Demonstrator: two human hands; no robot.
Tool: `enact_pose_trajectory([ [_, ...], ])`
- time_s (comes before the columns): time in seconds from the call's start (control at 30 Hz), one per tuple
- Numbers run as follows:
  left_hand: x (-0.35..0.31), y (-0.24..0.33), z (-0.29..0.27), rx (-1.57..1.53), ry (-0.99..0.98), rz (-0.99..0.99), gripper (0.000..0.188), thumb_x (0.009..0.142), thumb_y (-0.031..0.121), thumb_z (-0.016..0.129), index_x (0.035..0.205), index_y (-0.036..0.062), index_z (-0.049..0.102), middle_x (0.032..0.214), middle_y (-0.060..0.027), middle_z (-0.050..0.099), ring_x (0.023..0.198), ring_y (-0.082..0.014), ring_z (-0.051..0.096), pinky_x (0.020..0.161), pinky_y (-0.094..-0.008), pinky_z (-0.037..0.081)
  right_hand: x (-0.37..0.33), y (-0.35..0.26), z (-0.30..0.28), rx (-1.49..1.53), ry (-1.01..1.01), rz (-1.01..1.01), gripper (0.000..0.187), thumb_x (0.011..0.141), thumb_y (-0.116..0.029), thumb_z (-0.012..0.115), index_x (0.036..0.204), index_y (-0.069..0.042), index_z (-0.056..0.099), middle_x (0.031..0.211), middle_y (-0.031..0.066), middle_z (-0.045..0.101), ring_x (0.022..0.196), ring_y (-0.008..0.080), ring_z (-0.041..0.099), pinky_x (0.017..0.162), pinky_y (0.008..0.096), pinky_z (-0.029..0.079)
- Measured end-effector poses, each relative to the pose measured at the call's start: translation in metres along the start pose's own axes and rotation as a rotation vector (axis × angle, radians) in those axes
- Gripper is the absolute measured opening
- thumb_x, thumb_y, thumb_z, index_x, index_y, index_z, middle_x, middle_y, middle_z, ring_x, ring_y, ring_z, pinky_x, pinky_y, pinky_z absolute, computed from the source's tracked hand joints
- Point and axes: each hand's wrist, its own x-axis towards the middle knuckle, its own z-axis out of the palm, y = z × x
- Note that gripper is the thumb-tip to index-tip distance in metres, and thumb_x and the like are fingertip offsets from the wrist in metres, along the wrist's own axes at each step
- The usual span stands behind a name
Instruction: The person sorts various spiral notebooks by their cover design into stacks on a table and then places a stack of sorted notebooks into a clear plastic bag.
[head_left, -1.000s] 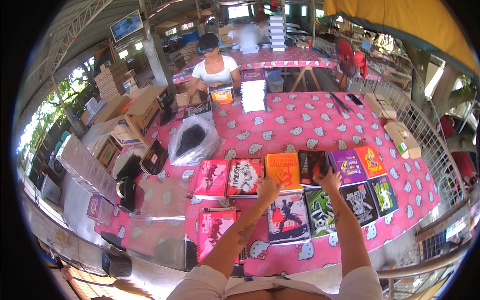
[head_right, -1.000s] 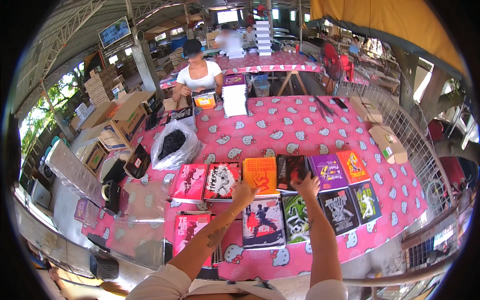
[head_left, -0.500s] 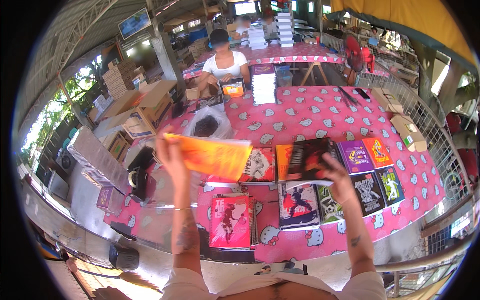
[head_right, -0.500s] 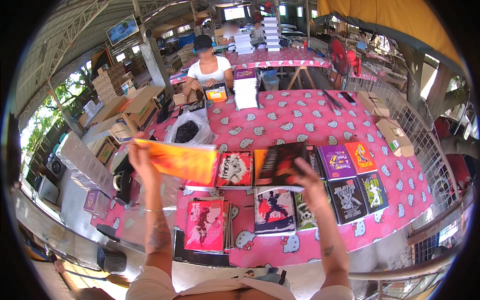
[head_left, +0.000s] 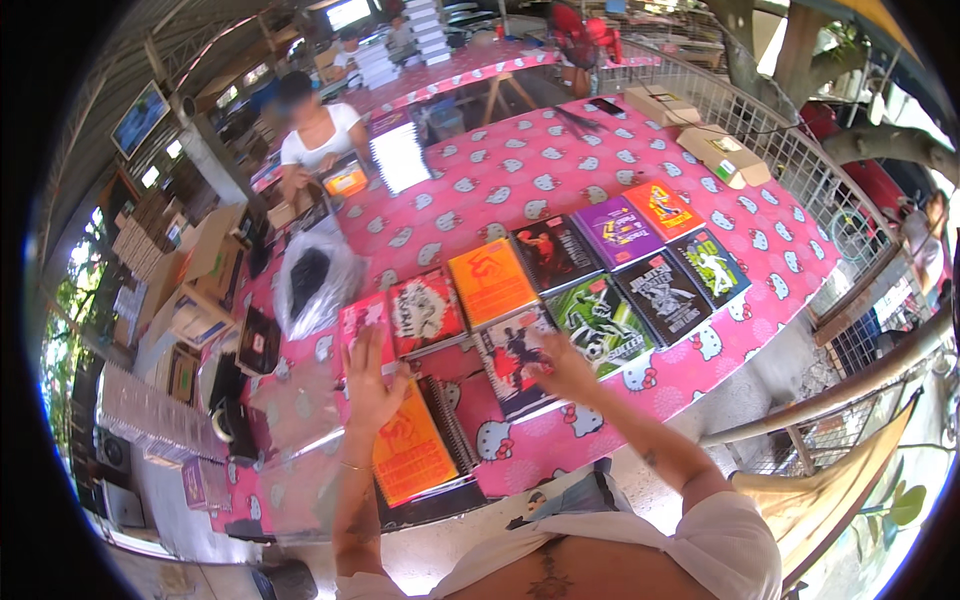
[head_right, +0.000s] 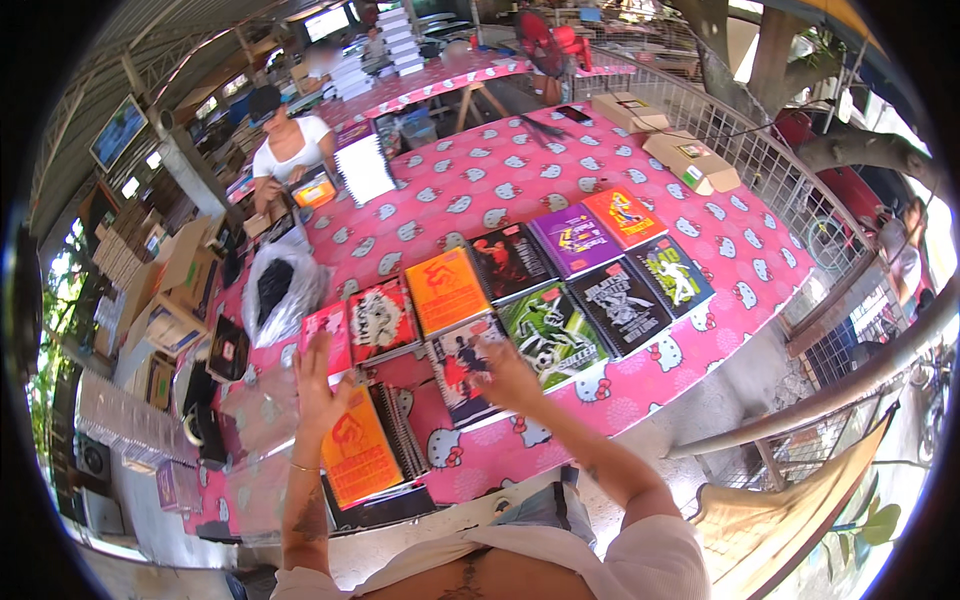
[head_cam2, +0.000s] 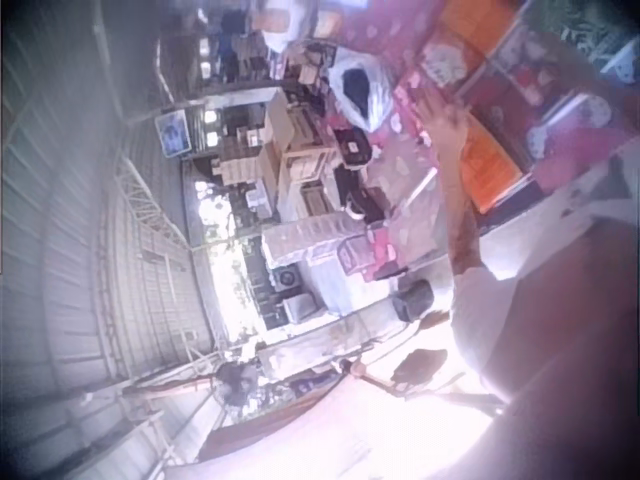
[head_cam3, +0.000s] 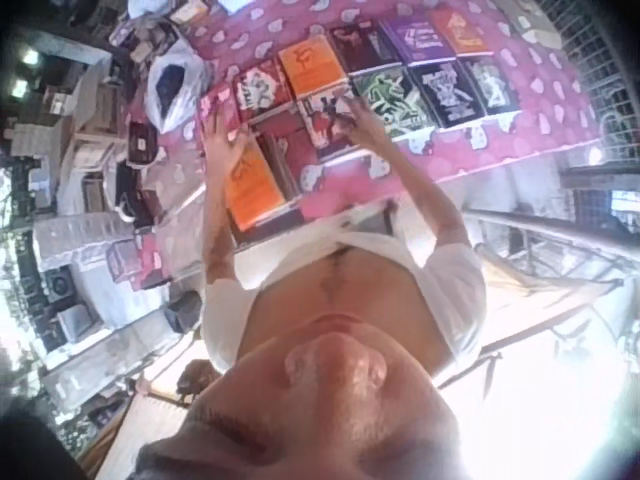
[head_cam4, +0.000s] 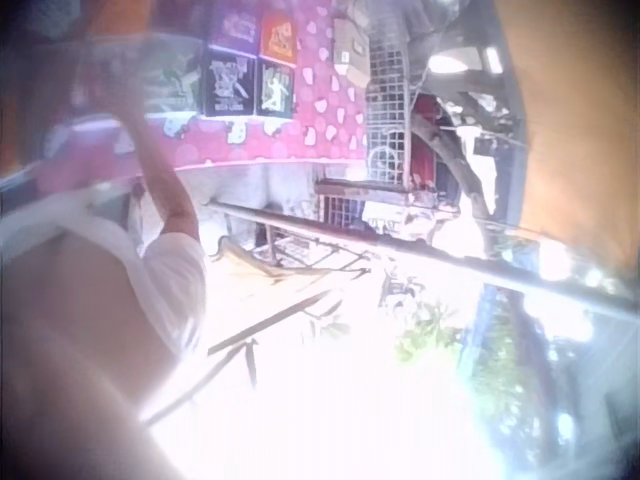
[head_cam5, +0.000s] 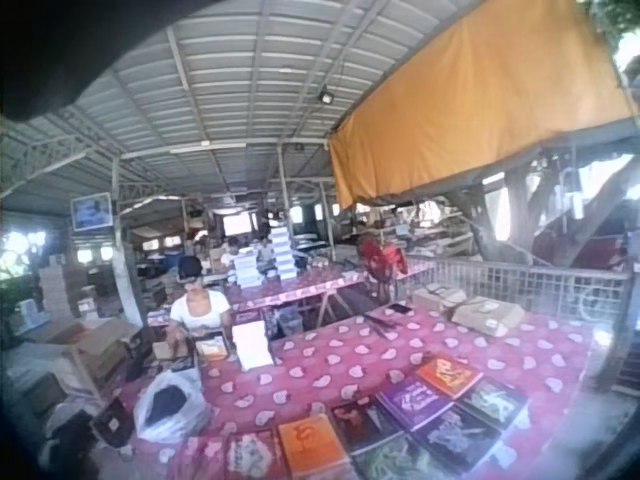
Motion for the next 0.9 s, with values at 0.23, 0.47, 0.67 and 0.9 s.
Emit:
enact_pose_trajectory([
  [0.23,0.139,0.17,0.155,-0.666,-0.253,0.124,0.049,0.088,0.021,0.067,0.133,0.0099,0.053,0.128,-0.0176,0.053,0.107,-0.0344,0.059,0.09,-0.0426,0.05,0.119,0.18,-0.15,-0.561,0.086,0.295,0.077,0.083,-0.054,0.063,0.148,-0.022,0.038,0.157,0.0181,0.024,0.146,0.0405,0.017,0.11,0.0711,0.015],
  [0.47,0.222,0.181,0.305,-0.272,-0.427,0.238,0.07,0.082,0.026,0.071,0.143,0.0084,0.04,0.136,-0.024,0.046,0.124,-0.0412,0.048,0.1,-0.0507,0.042,0.168,0.224,-0.179,-0.302,-0.092,0.077,0.062,0.087,-0.059,0.057,0.129,-0.013,0.057,0.139,0.0168,0.051,0.131,0.035,0.046,0.11,0.0655,0.021],
  [0.67,0.268,0.179,0.355,-0.141,-0.867,0.15,0.101,0.06,0.049,0.084,0.142,0.0075,0.042,0.136,-0.0227,0.047,0.129,-0.0416,0.043,0.096,-0.0512,0.043,0.19,0.354,-0.325,-0.781,0.299,0.706,0.092,0.082,-0.048,0.065,0.154,-0.014,0.02,0.148,0.0225,0.039,0.141,0.0357,0.033,0.111,0.0589,0.027],
  [0.9,0.252,0.159,0.299,-0.23,-0.52,0.093,0.053,0.074,0.028,0.074,0.119,0.0077,0.055,0.117,-0.0173,0.055,0.105,-0.0371,0.059,0.081,-0.0492,0.049,0.203,0.28,-0.325,-0.573,0.389,0.578,0.066,0.082,-0.032,0.069,0.137,-0.009,0.042,0.126,0.02,0.057,0.111,0.0388,0.059,0.095,0.0481,0.047],
])
